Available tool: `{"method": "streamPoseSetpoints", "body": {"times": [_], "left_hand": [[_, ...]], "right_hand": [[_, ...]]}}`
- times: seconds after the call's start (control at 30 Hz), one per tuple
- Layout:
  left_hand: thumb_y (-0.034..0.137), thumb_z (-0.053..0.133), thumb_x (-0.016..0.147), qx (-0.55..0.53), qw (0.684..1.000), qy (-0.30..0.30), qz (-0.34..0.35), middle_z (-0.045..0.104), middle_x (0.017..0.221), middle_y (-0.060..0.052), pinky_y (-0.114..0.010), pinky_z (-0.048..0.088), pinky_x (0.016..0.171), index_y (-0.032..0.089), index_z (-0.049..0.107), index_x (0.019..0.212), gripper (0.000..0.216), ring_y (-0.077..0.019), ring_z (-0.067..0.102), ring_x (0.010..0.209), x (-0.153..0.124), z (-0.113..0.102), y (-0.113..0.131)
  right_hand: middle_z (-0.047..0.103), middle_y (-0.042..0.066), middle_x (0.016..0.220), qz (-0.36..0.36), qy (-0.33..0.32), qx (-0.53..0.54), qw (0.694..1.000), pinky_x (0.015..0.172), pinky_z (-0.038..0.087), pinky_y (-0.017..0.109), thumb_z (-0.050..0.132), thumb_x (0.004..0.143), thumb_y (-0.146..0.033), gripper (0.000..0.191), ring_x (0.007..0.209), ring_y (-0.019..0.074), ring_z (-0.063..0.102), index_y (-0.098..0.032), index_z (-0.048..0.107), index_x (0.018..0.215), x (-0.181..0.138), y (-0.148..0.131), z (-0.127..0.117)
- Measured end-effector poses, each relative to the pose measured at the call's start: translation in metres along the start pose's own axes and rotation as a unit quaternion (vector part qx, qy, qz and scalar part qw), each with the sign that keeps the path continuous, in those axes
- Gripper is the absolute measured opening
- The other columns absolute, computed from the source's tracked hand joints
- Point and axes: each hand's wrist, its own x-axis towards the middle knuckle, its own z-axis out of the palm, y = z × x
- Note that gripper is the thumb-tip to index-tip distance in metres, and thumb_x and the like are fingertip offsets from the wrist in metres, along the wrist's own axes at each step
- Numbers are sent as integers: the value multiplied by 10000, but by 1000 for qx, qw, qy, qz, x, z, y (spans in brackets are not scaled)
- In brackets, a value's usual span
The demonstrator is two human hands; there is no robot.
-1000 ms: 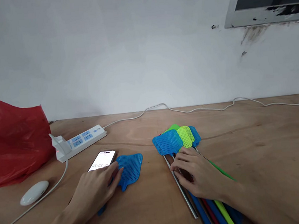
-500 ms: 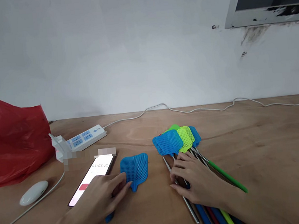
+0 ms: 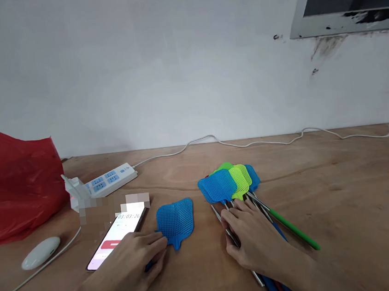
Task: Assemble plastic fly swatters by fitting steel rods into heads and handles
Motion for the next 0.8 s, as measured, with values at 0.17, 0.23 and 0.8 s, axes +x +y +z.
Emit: {"method": "streamPoseSetpoints", "body": {"times": [0.17,0.23,0.8], "left_hand": [[50,500,728,-52,996,-15,75,624,762,-12,-303,362,570,209,450,707,169,-183,567,704,-3,-5,2],[49,502,731,-65,993,-6,95,610,763,-13,-300,376,577,206,447,703,169,-179,559,712,-4,-3,2],[264,478,942,-3,999,-33,0,623,690,-5,-313,300,549,201,518,706,248,-178,586,613,-3,-5,-1]], "right_hand": [[553,-9,684,19,4,20,1000,580,327,289,607,652,-39,272,696,209,518,-232,447,757,-1,0,0],[551,-13,686,37,5,55,998,570,347,283,585,658,-37,260,682,199,526,-235,456,767,-1,1,0],[559,-31,667,321,55,616,717,417,390,230,738,797,-474,314,470,99,483,-190,654,901,7,15,-1]]}}
